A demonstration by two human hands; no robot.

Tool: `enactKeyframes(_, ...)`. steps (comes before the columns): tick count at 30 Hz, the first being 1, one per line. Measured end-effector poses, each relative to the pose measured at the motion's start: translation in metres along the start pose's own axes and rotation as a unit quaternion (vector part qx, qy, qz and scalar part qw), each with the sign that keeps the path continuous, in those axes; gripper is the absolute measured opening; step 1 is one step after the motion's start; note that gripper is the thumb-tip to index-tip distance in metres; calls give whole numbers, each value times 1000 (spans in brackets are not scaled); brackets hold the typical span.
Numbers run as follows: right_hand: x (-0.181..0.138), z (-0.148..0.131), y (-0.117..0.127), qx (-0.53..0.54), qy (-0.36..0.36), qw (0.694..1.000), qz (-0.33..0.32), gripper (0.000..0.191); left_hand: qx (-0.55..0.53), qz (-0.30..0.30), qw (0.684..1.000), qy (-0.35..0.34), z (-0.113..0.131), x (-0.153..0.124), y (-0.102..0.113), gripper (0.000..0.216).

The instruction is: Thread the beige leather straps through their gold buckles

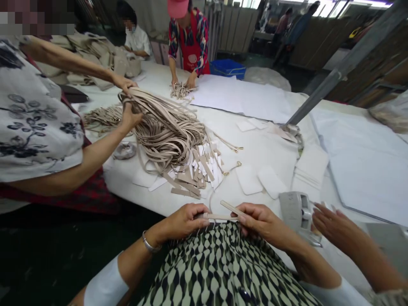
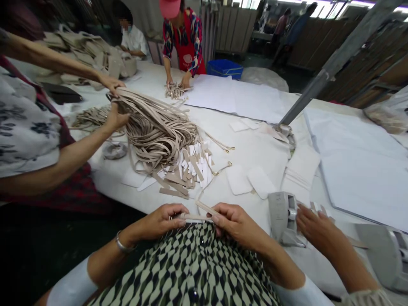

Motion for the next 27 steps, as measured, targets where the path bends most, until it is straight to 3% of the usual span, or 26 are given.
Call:
enactKeyframes(3, 1, -1, 4, -17, 25, 1000, -2, 33, 84, 35, 994, -60, 17, 7, -4, 22)
enactKeyframes(7, -1, 0, 6, -39, 60, 997, 4, 32, 89, 47, 989, -109, 39, 21, -21, 18)
enactKeyframes(12, -19, -4, 24, -73, 118, 986, 97, 25, 35, 37, 992, -114, 47, 35, -40, 18)
enactKeyframes(15, -30, -5, 31, -55, 102, 984, 135, 26, 36, 39, 993, -101, 45, 39, -46, 19)
enactKeyframes(22, -23, 11, 18, -14, 8, 990, 143, 36, 52, 12, 993, -102, 48, 42, -50, 20)
enactKeyframes(27, -16, 7, 13, -3, -5, 990, 138, 32, 66, 33, 992, -98, 43, 38, -49, 23)
Point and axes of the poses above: each hand's wrist, its own x-axis towards the middle knuckle, its own y-axis out of the back of the hand, z = x × y, the point moved 2 cm from there along x, towards the middle knuckle, and after that the axes turned 5 degrees about z, right-handed, at the moved point
